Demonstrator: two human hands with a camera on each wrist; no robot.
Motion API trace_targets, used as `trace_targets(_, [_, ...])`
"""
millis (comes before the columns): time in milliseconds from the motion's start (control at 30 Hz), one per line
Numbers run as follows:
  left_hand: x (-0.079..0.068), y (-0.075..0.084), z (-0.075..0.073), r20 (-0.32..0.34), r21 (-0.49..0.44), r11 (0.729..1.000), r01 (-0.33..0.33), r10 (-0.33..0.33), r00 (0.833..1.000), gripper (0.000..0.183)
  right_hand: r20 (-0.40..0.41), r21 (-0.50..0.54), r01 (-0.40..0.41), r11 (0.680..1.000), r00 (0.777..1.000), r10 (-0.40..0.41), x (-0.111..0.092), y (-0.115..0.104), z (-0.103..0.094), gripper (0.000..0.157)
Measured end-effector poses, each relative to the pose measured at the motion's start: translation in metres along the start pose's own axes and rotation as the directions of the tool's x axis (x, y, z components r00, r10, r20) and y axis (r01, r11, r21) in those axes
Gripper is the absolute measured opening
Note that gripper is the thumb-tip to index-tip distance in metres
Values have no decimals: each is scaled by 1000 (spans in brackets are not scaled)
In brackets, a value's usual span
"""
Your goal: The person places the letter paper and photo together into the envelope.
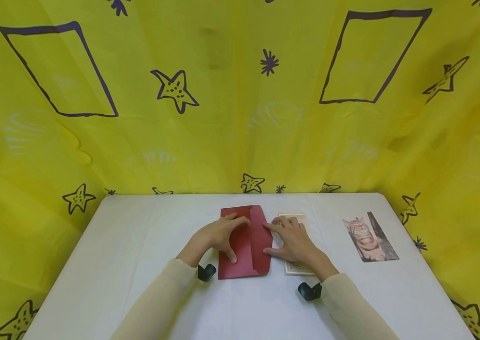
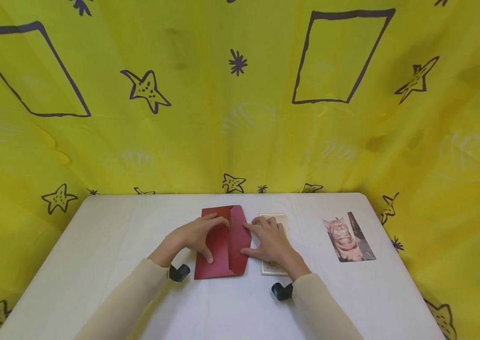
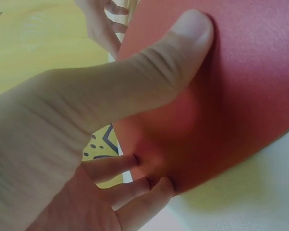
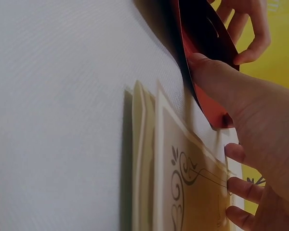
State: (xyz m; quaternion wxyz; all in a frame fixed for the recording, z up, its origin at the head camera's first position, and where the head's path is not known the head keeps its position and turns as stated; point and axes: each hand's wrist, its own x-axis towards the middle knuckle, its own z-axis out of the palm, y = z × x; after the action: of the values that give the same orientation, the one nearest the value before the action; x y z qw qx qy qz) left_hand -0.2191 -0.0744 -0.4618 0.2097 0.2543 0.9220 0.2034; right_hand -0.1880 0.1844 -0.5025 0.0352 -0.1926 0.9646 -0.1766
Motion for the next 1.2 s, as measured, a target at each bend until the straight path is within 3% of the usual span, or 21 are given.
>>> trace_targets(800, [0,6,4,-18,29,999,28,-28,999,99,-22,3,-2,1000,1000,2,-2,-2,1,79])
trace_targets(1200, [-2,5,3,-41,59,998,5,-3,999,99,-19,8,-5,1000,1000,5,-2,-1,2,80])
